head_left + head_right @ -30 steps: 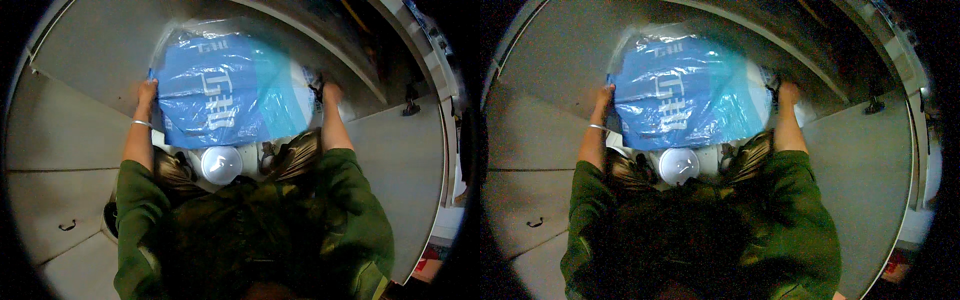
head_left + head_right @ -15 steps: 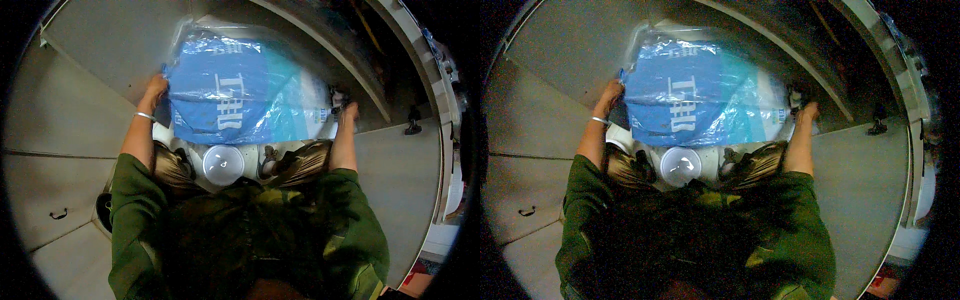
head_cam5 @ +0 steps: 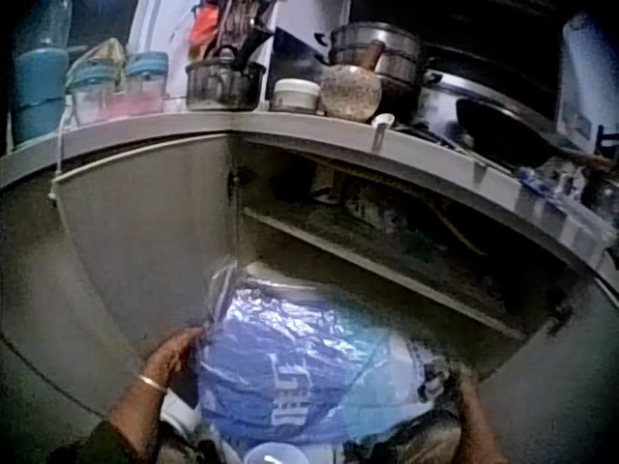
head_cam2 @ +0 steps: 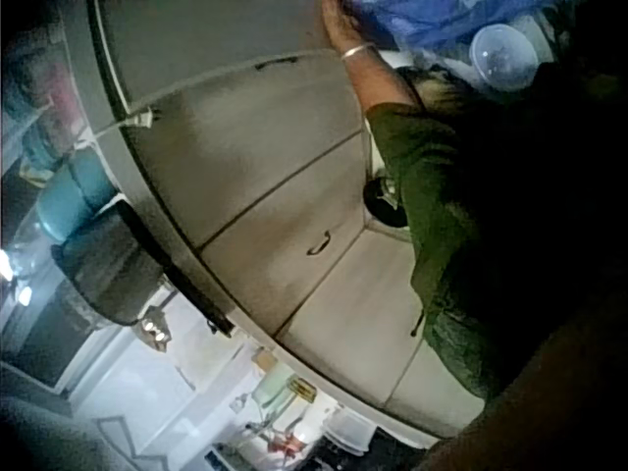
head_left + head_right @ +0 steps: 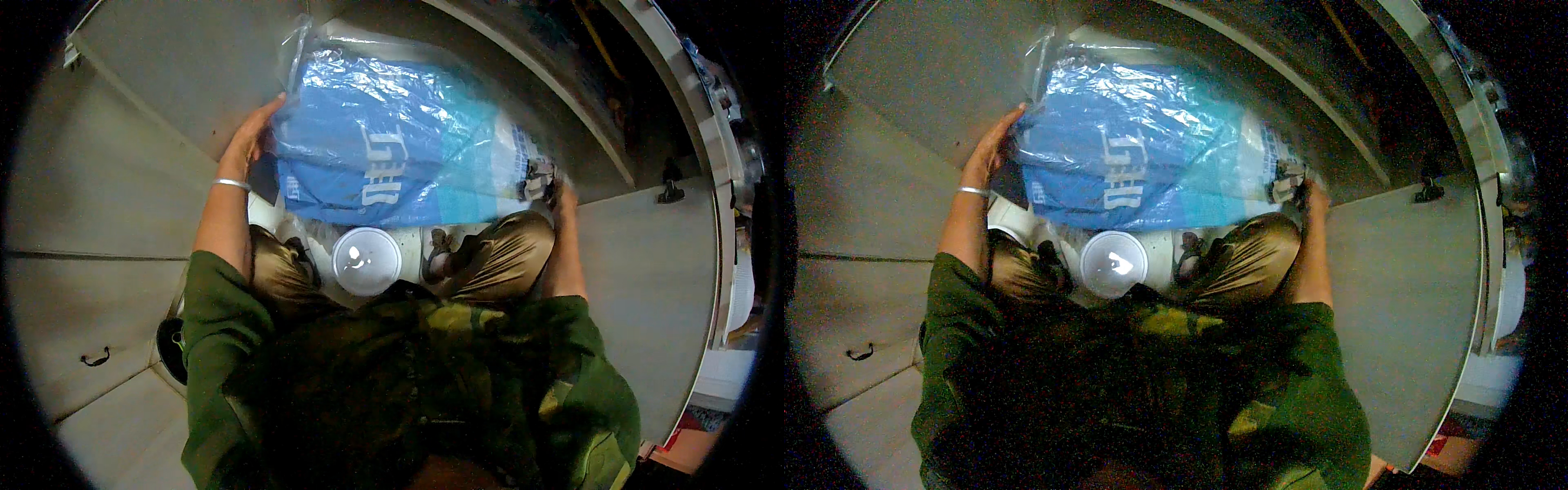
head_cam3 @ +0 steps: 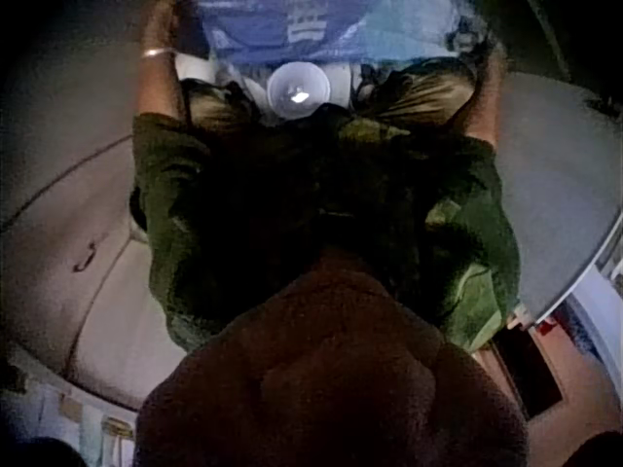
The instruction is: The person sits on the floor and wipes the exterior of a large blue plastic bag with a cloth. They then dip the cloth into a white bucket of water, wring it out, and continue wiping the bag's surface.
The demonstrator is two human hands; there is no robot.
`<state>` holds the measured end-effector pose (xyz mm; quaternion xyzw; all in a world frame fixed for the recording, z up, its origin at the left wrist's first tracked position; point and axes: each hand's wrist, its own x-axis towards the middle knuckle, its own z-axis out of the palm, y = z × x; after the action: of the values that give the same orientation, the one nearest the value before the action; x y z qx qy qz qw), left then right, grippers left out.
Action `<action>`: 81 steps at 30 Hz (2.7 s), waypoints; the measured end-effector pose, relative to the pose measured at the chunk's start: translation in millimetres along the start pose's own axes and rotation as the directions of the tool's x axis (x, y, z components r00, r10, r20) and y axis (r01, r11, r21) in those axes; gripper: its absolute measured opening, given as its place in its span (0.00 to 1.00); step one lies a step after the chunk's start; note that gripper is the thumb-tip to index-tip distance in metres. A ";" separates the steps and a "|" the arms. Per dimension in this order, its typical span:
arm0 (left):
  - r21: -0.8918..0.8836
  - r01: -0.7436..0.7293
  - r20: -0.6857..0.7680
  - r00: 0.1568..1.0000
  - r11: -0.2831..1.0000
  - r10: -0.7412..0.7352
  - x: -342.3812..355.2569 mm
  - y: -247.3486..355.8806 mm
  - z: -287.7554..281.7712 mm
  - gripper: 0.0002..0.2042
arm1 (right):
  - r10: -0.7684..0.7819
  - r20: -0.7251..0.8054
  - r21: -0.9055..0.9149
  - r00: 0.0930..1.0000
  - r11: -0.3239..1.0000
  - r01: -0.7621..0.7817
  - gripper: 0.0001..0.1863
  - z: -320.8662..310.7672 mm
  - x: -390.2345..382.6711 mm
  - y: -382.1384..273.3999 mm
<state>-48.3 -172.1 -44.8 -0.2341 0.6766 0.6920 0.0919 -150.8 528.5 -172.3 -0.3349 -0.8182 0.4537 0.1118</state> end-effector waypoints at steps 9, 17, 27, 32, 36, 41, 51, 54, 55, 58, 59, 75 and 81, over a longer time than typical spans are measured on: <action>0.408 -0.179 -0.009 0.980 0.895 0.200 63.9 -34.4 -63.1 0.26 | -0.573 0.378 -0.659 0.727 0.385 0.646 0.20 -36.5 -135.4 -127.0; 0.189 -0.048 -0.249 0.964 0.981 0.095 -11.2 19.0 11.4 0.37 | -0.591 0.126 -0.528 0.797 0.640 0.558 0.23 3.8 -184.4 -243.6; 0.393 -0.193 -0.233 0.925 0.899 0.300 44.7 4.0 18.7 0.15 | -0.435 0.304 0.532 0.848 0.815 0.228 0.15 93.5 -174.2 -277.7; -0.258 0.026 -0.056 0.998 0.966 -0.042 27.7 29.2 25.6 0.17 | -0.669 0.459 -0.303 0.585 0.501 0.811 0.39 169.4 -183.2 -259.7; -0.321 -0.063 -0.153 0.988 0.945 0.014 48.6 0.8 -8.0 0.16 | -0.783 0.355 -0.211 0.511 0.465 0.860 0.31 193.2 -177.0 -241.5; -0.317 -0.068 -0.151 0.988 0.946 0.021 50.4 -1.9 3.4 0.15 | -0.886 0.459 -0.254 0.065 -0.061 0.965 0.27 160.0 -114.6 -216.3; -0.338 0.013 -0.236 0.967 0.941 -0.098 55.1 -15.5 -8.6 0.11 | -0.583 0.156 -0.637 0.798 0.558 0.532 0.21 39.0 -42.0 -183.4; -0.335 -0.025 -0.206 0.977 0.942 -0.047 31.0 19.5 28.8 0.15 | -0.824 0.067 -0.614 0.562 0.410 0.675 0.21 85.3 -57.7 -218.7; -0.308 -0.038 -0.111 0.994 0.951 0.004 24.8 28.8 34.2 0.16 | -0.952 0.032 -0.577 0.304 0.231 0.784 0.21 111.5 -69.9 -231.4; -0.098 -0.019 -0.242 0.970 0.995 -0.005 19.6 34.3 41.9 0.17 | -0.882 0.253 -0.091 0.398 0.388 0.917 0.19 191.9 -191.1 -300.7; 0.048 -0.083 -0.251 0.964 0.995 0.093 25.8 31.5 37.9 0.17 | -0.944 0.135 -0.073 0.301 0.294 0.953 0.18 211.0 -236.9 -315.0; -0.584 -0.219 -0.185 0.974 0.782 0.134 21.1 35.6 18.9 0.15 | -0.900 0.353 -0.148 0.257 0.217 0.965 0.20 238.4 -226.2 -316.1; 0.505 -0.242 -0.420 0.769 0.828 0.481 16.8 50.3 19.8 0.28 | -0.879 0.328 -0.359 0.345 0.222 0.907 0.20 186.8 -161.0 -246.1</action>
<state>-89.3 -159.3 -7.9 -0.2521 0.8407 0.4404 -0.1887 -230.8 209.6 -56.9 0.1904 -0.9470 0.0953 0.2406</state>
